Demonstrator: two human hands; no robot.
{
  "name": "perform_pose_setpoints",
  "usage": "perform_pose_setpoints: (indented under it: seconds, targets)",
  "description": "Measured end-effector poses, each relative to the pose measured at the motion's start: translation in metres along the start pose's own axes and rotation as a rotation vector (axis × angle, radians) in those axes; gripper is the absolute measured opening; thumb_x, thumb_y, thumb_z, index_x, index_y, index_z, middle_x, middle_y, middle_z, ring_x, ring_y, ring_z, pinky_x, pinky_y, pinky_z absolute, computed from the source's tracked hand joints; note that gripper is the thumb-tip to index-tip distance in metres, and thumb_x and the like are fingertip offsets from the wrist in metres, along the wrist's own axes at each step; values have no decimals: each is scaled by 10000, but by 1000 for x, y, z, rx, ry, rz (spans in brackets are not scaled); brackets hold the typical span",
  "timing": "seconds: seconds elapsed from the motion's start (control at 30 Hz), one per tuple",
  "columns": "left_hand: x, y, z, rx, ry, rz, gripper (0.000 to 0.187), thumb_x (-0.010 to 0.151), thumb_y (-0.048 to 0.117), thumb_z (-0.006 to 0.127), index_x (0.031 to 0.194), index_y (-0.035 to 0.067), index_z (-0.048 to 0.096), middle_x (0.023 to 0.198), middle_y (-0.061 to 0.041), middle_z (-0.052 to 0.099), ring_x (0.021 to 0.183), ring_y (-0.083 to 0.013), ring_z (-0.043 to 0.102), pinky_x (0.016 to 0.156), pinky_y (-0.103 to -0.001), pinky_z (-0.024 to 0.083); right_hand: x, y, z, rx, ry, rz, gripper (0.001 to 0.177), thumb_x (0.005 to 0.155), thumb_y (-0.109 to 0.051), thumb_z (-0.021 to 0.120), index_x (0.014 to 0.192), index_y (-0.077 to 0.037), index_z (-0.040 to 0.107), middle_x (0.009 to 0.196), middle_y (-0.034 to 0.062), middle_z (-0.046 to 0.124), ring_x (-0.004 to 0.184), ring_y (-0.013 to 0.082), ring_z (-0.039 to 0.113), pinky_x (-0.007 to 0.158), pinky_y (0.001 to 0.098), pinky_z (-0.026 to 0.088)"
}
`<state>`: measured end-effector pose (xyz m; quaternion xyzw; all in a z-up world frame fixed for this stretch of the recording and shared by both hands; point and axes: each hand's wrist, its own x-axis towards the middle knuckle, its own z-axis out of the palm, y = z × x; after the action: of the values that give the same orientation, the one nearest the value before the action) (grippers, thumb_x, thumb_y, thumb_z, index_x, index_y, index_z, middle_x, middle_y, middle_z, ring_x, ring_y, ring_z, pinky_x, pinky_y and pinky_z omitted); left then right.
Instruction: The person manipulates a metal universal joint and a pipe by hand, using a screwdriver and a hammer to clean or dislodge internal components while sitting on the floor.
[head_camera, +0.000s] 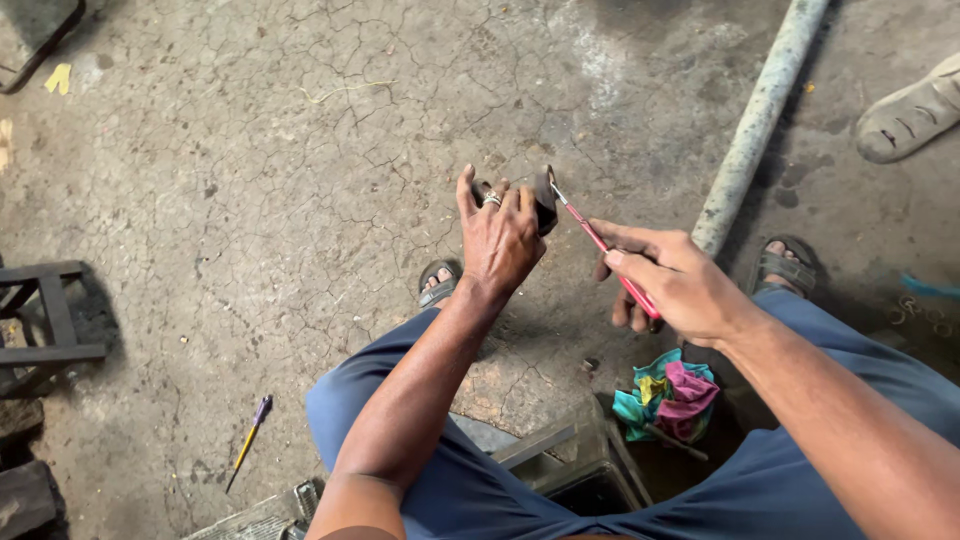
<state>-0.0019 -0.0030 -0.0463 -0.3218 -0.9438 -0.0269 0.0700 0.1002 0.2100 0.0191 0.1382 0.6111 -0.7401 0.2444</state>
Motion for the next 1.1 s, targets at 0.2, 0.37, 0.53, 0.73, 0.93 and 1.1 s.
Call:
perform_pose_setpoints:
  seconds: [0.2, 0.37, 0.53, 0.73, 0.93, 1.1]
  targets:
    - [-3, 15, 20, 38, -180, 27, 220, 789, 144, 647, 964, 10, 653, 888, -181, 709, 1036, -302, 696, 1198, -656, 176, 5, 15, 19, 1, 140, 44, 491, 975, -96, 519, 1461, -24, 514, 1031, 124, 693, 508, 163, 667, 388, 284, 507]
    - [-9, 22, 29, 1, -152, 86, 155, 736, 120, 627, 863, 38, 661, 784, -143, 689, 821, -297, 713, 1159, -632, 223, 4, 23, 32, -36, 242, 40, 481, 969, -89, 516, 1443, -15, 539, 933, 130, 727, 478, 150, 636, 386, 294, 501]
    - [-6, 10, 40, -206, -119, 194, 32, 740, 101, 661, 738, 70, 671, 669, -122, 665, 638, -306, 659, 1075, -548, 339, 5, 25, 31, -161, 299, 121, 511, 952, -101, 594, 1459, -52, 554, 789, 188, 742, 480, 140, 648, 413, 297, 532]
    - [-6, -5, 24, -565, -217, 173, 326, 817, 347, 864, 696, 75, 734, 653, -143, 685, 593, -365, 613, 794, -498, 460, -1, 49, 20, -598, 341, -390, 457, 904, -60, 695, 1353, 16, 651, 849, 196, 685, 680, 192, 645, 626, 358, 508]
    - [-3, -33, 12, -955, -794, -127, 296, 724, 332, 893, 854, 94, 773, 741, -85, 774, 712, -274, 715, 628, -397, 549, 8, 18, -51, -773, -75, -152, 432, 856, -96, 671, 1285, -121, 708, 909, 110, 724, 683, 221, 673, 629, 340, 579]
    - [-50, -3, 132, -70, -698, 241, 442, 826, 528, 793, 872, 89, 770, 783, -156, 741, 748, -344, 715, 799, -485, 519, 0, 1, -85, -1256, 255, -320, 299, 871, -51, 639, 1149, -52, 749, 815, 202, 701, 665, 324, 661, 591, 459, 527]
